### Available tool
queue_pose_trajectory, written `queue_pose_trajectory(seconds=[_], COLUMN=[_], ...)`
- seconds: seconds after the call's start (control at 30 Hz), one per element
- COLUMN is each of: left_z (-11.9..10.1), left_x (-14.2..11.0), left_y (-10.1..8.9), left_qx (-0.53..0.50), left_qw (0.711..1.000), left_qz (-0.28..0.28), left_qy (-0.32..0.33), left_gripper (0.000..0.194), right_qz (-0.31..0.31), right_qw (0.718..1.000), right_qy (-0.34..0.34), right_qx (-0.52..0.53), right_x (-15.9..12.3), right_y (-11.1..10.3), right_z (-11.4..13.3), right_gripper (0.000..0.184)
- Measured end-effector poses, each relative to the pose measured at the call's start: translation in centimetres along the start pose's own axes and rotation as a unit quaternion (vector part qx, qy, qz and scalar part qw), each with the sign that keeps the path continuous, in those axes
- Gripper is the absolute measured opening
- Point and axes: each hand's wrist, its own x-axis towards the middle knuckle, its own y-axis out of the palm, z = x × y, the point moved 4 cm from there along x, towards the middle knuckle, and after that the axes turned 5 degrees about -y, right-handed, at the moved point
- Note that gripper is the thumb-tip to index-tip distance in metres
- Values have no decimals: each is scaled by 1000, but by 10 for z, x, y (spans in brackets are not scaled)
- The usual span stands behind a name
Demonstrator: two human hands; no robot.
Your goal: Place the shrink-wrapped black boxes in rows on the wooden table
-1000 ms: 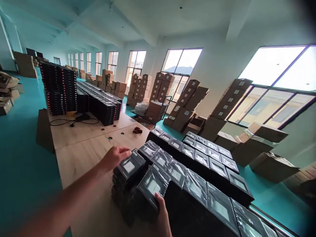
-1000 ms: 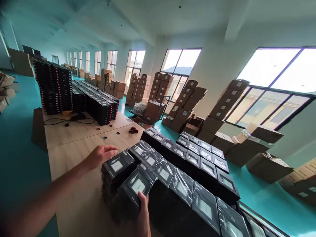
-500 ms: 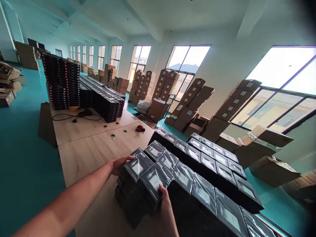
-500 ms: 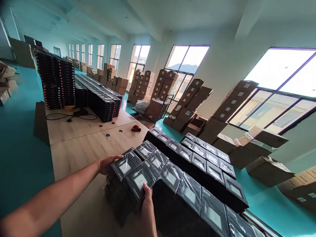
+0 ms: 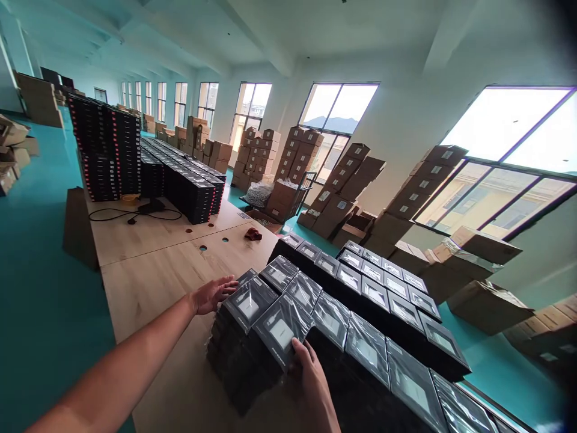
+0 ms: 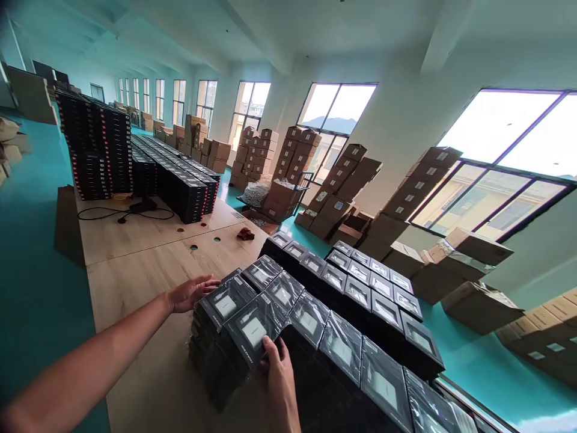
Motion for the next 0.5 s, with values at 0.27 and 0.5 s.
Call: queue_pose_trajectory(seconds=[0.27,0.5], left_z=[-36,-3], left_x=[-54,-59], left_y=[50,108], left_qx=[478,769], left_qw=[852,563], left_qz=[-48,43], left_qy=[205,301], left_gripper=[105,95], right_qz=[-8,-30], right_qw=[999,997], right_qy=[4,18], right_qx=[45,65], right_x=[-27,-40], right_y=[-1,-58], right_z=[27,9], right_gripper=[28,50])
